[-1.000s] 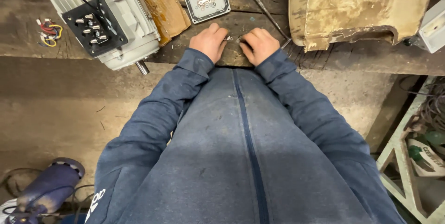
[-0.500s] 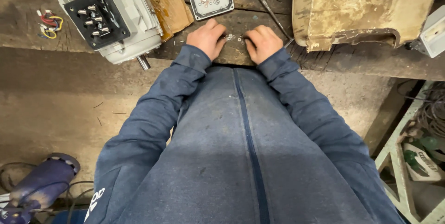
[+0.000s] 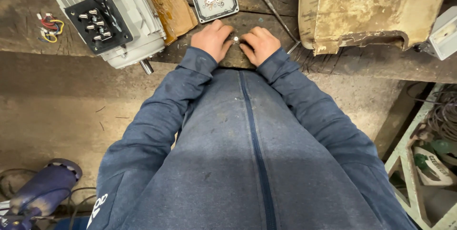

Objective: The person uses a screwdriver to unscrew the terminal box cover of an electric motor, removes the cover and sets it on the workbench, then picks up the small screws from the bench and places them into a plastic tray. At the end the person moves the motor aside and reaches for another motor component.

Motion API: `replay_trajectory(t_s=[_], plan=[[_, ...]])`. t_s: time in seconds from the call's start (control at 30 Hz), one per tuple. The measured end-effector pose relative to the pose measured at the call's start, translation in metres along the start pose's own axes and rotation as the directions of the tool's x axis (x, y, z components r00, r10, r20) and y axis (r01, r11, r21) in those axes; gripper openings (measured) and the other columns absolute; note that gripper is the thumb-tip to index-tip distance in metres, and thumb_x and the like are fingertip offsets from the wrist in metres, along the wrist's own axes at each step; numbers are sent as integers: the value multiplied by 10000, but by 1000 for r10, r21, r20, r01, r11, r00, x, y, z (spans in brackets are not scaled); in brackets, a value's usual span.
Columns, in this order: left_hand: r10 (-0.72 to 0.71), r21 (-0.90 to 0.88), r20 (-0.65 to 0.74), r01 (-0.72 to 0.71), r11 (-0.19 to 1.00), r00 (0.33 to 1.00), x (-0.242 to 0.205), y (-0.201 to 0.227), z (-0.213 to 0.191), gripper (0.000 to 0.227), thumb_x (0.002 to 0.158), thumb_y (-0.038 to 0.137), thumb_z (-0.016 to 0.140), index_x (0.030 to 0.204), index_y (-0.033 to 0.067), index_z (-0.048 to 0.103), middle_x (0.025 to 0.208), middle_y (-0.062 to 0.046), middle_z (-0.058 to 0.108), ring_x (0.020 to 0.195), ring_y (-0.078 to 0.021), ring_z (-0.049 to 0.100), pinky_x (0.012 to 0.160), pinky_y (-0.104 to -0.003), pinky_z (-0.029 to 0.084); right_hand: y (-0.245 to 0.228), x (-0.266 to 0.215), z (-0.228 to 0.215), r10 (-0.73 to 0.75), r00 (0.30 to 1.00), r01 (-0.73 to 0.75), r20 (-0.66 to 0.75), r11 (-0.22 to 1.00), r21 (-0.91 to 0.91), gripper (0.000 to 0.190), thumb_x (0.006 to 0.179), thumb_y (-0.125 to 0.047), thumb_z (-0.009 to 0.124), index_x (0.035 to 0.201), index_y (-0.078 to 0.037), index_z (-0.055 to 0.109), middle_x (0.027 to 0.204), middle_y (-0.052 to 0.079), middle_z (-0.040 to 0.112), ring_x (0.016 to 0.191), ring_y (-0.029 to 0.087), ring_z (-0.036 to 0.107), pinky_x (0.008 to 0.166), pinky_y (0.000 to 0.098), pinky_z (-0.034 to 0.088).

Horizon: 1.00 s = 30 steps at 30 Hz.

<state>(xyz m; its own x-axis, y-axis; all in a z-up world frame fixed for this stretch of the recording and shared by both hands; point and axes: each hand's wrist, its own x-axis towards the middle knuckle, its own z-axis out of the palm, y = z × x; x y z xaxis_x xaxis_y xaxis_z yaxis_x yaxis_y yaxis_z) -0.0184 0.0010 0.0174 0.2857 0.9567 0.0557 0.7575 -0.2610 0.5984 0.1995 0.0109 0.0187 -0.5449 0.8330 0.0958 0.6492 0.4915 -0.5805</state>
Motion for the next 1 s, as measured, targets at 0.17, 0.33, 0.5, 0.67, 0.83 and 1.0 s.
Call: replay_trajectory(t_s=[0.17, 0.33, 0.5, 0.67, 0.83, 1.0], plan=[[51, 55, -21, -50, 997, 998, -1, -1, 6, 179, 899, 227, 746, 1055, 162, 688, 955, -48, 604, 844, -275, 667, 652, -423, 539, -3, 6, 1, 1, 1000, -1, -12, 1000, -10, 213, 918, -203, 780, 1075, -81, 702, 988, 98, 628, 925, 318, 639, 776, 403, 546], [79, 36, -48, -78, 996, 996, -12, -1, 12, 127, 918, 202, 734, 1034, 161, 700, 941, -45, 606, 835, -268, 664, 668, -417, 545, -13, 7, -4, -10, 1000, 9, -15, 997, -73, 264, 893, -263, 806, 1074, -91, 718, 963, 83, 634, 867, 293, 639, 711, 396, 545], [-24, -62, -2, 24, 998, 1000, -23, -1, 8, 198, 914, 212, 723, 1111, 196, 729, 929, -39, 629, 837, -281, 678, 657, -421, 544, -24, 7, -3, -53, 998, 49, -15, 981, -189, 233, 880, -271, 807, 1028, -109, 730, 897, 63, 627, 802, 269, 631, 687, 375, 545], [-98, -94, 15, 99, 991, 995, -23, 4, -5, 261, 944, 203, 701, 1203, 192, 731, 928, -56, 628, 823, -288, 681, 640, -424, 539, -28, 10, 2, -66, 997, 54, -41, 966, -254, 188, 887, -260, 798, 1002, -121, 743, 832, 42, 617, 750, 243, 639, 631, 361, 534], [-18, -21, 51, 19, 1000, 999, -28, -3, 7, 259, 926, 212, 690, 1181, 182, 727, 930, -58, 625, 834, -284, 688, 647, -426, 547, -28, 6, 16, -8, 999, -5, -43, 956, -292, 141, 903, -260, 782, 870, -150, 700, 799, 35, 621, 725, 240, 669, 547, 386, 519], [-7, -75, 130, 17, 997, 991, -27, -7, 0, 262, 919, 219, 692, 1176, 191, 736, 932, -64, 633, 816, -302, 688, 634, -432, 544, -30, 5, 22, 98, 995, -103, -35, 960, -259, 155, 908, -270, 774, 866, -144, 694, 794, 50, 632, 723, 263, 679, 553, 412, 528]])
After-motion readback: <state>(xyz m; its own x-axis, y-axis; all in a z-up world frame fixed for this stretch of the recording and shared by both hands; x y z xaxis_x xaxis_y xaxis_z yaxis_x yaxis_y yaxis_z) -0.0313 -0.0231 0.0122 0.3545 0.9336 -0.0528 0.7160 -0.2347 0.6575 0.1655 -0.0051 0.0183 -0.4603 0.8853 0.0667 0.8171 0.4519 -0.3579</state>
